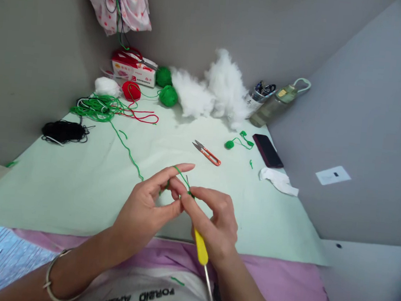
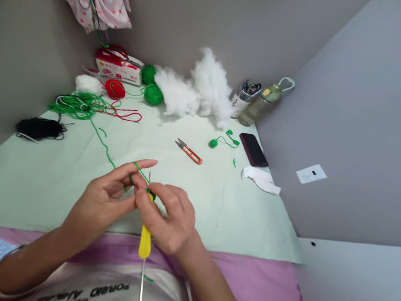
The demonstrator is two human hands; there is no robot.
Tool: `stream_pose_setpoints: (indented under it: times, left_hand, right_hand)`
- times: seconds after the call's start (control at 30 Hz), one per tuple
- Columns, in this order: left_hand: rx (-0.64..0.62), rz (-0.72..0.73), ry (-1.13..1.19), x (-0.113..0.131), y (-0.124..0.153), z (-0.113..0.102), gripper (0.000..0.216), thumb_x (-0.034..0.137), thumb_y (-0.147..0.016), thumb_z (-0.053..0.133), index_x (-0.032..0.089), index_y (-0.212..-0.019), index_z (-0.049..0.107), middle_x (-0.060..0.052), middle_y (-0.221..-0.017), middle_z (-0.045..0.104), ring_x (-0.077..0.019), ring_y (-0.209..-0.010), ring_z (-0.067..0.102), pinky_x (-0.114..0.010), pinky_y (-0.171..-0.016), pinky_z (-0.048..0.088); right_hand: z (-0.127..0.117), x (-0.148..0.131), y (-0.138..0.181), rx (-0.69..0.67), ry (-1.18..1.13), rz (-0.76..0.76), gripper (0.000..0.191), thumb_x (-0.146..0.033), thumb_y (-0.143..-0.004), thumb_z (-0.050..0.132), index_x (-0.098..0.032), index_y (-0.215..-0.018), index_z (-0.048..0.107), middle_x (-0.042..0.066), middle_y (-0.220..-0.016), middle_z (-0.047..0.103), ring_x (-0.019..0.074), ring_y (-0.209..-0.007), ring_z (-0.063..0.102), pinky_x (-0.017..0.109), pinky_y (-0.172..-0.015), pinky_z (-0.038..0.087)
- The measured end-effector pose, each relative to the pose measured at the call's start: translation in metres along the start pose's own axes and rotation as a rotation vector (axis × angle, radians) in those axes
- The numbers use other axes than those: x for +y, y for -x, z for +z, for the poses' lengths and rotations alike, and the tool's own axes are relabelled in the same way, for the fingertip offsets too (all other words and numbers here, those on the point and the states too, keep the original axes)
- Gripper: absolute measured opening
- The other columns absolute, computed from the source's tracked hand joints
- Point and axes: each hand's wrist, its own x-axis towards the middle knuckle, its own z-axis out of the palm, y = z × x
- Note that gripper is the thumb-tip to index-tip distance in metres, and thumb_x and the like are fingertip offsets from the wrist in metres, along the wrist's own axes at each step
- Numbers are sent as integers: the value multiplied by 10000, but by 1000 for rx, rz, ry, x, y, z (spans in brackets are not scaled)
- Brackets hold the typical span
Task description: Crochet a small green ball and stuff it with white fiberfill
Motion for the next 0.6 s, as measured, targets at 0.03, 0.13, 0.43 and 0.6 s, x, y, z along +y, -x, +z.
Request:
stream_pose_setpoints:
  times: [0.03, 0.13, 0.43, 0.6]
  left_hand:
    - [-61, -76, 113, -1, -1, -1, 469, 256, -806, 825, 296, -1265, 738, 25, -838, 622, -123, -823, 561, -260, -860, 459]
    - [-188, -255, 382, -5, -6, -5, 455, 342, -813, 838, 267, -1254, 756, 0, -873, 632, -108, -802, 556, -227, -784, 455]
    - [-125, -95, 247, -1, -4, -1, 391, 288, -839, 832, 335, -1223, 775, 11, -877, 633, -118, -862, 584, -238, -852, 466]
    - [-96, -139, 354, -5, -6, 3, 408, 313, -807, 861, 301, -1208, 783, 8, -870, 652, -117, -839, 587, -239, -826, 468]
  right_hand:
    - [1, 0, 1, 19, 8, 4, 395, -58, -910, 671, -282, -1233, 713, 89, -1108, 752, 231, -1014, 711, 357, -780, 608]
    - [4, 1, 0, 125, -234, 171, 318, -113, -972, 595, -297, -1189, 736, 66, -1031, 756, 212, -915, 707, 363, -735, 600]
    - [8, 2, -14, 177, -719, 489, 201, -179, -1004, 592, -263, -1030, 773, 44, -934, 763, 175, -827, 697, 309, -646, 566]
    - [8, -2, -3, 95, -241, 199, 360, -69, -938, 639, -284, -1203, 754, 78, -1093, 739, 195, -938, 710, 338, -751, 596]
